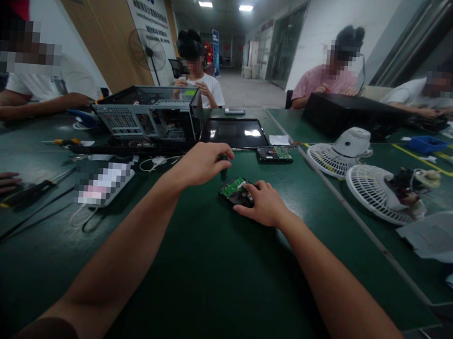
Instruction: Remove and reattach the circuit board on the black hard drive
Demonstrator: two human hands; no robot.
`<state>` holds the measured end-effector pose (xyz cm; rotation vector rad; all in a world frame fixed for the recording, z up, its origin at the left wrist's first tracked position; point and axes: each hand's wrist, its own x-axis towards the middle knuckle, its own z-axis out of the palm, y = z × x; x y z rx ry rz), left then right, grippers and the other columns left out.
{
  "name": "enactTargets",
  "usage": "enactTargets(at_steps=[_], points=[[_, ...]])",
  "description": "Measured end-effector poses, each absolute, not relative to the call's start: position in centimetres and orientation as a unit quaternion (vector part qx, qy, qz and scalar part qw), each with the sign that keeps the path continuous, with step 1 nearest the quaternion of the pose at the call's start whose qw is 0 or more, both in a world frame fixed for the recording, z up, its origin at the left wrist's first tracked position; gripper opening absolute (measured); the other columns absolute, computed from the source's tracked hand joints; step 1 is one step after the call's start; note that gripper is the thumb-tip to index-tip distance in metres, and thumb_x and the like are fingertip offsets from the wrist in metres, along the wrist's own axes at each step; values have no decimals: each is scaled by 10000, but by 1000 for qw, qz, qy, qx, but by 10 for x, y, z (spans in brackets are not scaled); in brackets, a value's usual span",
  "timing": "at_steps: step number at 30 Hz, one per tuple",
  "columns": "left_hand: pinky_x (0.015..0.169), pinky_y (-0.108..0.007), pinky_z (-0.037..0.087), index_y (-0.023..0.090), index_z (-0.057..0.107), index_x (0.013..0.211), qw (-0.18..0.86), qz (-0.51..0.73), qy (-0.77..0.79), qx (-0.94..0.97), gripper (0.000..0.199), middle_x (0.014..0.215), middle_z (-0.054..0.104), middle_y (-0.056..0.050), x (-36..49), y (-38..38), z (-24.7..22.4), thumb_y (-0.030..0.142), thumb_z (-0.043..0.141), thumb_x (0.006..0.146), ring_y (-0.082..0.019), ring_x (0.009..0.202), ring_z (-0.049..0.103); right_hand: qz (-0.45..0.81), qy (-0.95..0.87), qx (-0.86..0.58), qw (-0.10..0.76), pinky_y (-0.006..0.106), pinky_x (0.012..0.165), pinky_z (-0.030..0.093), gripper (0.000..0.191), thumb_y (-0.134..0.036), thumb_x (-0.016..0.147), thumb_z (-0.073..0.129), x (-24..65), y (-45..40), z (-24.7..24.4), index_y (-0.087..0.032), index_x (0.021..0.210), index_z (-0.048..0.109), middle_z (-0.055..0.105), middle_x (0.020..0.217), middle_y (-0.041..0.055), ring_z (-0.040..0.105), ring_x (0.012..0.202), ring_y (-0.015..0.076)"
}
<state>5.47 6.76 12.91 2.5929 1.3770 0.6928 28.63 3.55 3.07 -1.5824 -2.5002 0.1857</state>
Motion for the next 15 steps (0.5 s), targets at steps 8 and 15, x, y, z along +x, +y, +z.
enactTargets(at_steps=[8,15], points=[[915,-401,523,164,736,1066,27,204,449,870,264,1070,752,-135,56,71,130,216,557,879,-269,964,683,65,-839,-533,87,519,1006,470,840,-795,854,526,286,35,31,-234,1479,538,578,1321,189,557,1189,382],[881,-389,519,200,739,1130,37,199,441,874,314,1092,737,-117,56,69,131,248,543,889,-255,925,676,62,-839,-534,89,522,994,473,812,-780,860,528,285,35,31,-249,1474,546,585,1307,183,560,1176,378]])
